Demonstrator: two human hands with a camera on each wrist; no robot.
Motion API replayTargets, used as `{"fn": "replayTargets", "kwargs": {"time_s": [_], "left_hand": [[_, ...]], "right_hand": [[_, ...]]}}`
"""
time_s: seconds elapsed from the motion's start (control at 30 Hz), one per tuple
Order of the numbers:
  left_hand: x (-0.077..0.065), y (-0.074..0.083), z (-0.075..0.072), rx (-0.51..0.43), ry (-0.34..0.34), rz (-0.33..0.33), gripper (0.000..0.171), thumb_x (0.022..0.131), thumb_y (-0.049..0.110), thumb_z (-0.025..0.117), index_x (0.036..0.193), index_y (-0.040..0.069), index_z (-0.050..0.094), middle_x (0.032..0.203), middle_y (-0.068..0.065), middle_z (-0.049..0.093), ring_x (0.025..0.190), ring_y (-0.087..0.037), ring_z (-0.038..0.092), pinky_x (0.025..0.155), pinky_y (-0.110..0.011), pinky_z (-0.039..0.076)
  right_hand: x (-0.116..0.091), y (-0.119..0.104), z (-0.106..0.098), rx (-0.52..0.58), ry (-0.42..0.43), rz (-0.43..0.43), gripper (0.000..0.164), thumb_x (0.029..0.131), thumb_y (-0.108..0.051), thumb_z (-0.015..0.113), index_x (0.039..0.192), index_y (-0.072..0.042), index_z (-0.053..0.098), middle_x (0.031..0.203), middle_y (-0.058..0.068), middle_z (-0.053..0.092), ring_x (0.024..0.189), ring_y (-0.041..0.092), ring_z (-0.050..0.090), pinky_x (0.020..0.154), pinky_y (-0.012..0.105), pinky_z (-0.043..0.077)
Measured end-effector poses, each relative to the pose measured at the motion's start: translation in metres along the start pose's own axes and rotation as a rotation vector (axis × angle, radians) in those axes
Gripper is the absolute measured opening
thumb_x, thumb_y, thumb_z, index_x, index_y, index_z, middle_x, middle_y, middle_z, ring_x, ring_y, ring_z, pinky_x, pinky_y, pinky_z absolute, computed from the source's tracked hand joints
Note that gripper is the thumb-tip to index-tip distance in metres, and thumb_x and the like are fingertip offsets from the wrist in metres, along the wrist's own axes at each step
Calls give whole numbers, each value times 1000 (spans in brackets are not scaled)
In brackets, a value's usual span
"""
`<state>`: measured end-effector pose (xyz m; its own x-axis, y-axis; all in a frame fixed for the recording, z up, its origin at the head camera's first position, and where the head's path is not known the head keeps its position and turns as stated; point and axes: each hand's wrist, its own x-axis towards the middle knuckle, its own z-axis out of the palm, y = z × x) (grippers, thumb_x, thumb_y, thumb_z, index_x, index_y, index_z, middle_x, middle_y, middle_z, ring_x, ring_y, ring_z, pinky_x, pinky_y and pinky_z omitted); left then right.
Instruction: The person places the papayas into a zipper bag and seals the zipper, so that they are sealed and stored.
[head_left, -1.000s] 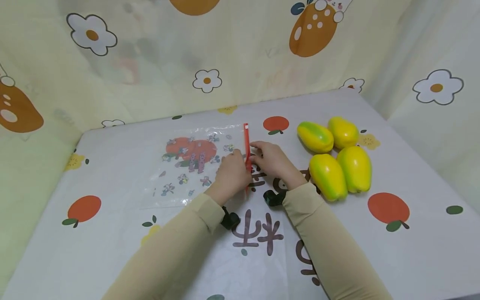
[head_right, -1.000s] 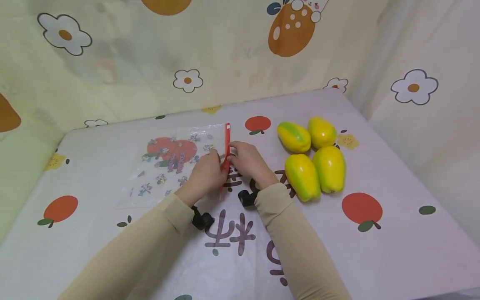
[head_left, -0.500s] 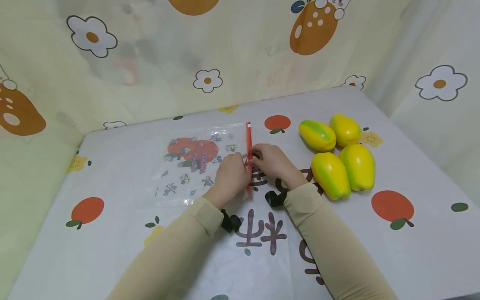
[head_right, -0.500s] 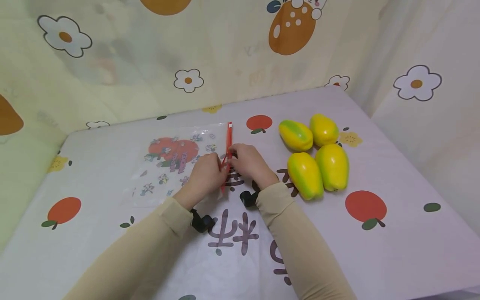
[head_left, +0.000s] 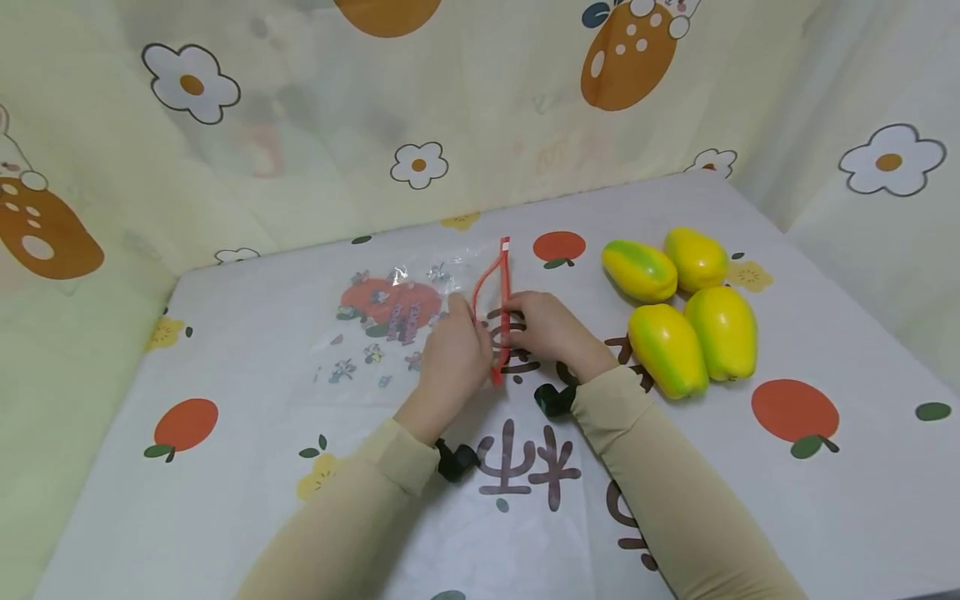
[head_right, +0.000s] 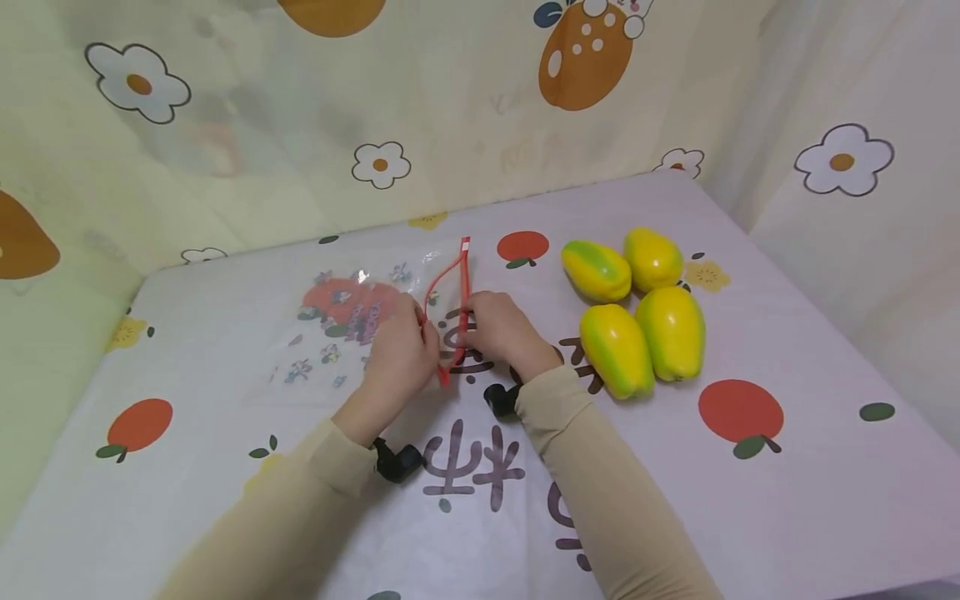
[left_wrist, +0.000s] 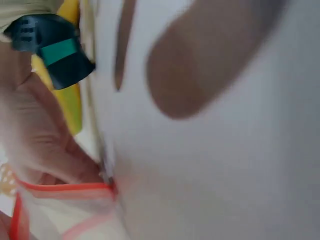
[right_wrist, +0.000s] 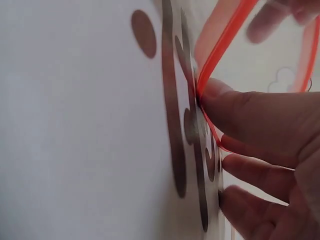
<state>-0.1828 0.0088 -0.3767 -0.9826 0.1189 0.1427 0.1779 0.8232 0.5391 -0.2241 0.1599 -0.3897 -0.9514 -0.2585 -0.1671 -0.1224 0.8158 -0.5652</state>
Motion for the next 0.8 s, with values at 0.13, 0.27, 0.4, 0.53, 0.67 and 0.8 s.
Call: {"fn": "replayTargets", "kwargs": {"time_s": [0.13,0.27,0.4,0.53,0.67,0.8], "left_hand": [[-8,-3,-8,-84,146,62,8,99,5,54,102,1,47,77,-19,61,65,-33,63,52,-39,48],[-16,-6,-16,-122,289,140,7,96,1,53,100,0,48,74,-20,59,64,-35,62,55,-44,51],[-21,-7,-18,-109,330,168,9,96,1,54,103,0,47,70,-19,59,61,-37,64,55,-45,54],[-24,-9,-15,-86,298,151,14,96,-2,53,107,1,45,69,-18,60,58,-36,65,50,-39,53],[-26,-11,-12,-44,229,122,26,94,-8,49,118,2,48,88,-22,67,62,-35,66,50,-37,51],[-28,-11,-10,80,132,112,32,91,-11,55,119,1,64,137,-32,56,80,-41,72,62,-44,59]], "right_hand": [[2,1,-1,-41,-13,-2,59,95,-18,74,147,-1,52,156,19,47,141,35,48,120,49,37],[3,1,-1,-58,-24,-5,63,94,-21,75,148,0,51,158,20,44,144,37,44,121,50,35],[3,3,-2,-59,-21,6,64,93,-23,76,148,-1,51,158,20,44,142,38,44,120,50,36],[3,3,-2,-63,-12,13,66,92,-23,77,149,-3,51,158,20,44,142,38,44,119,51,38],[3,2,-1,-64,-10,13,66,92,-23,78,149,-3,51,158,20,43,143,38,43,119,51,38],[4,3,0,-47,-12,25,66,92,-22,78,149,-3,51,159,20,43,142,38,44,118,50,38]]}}
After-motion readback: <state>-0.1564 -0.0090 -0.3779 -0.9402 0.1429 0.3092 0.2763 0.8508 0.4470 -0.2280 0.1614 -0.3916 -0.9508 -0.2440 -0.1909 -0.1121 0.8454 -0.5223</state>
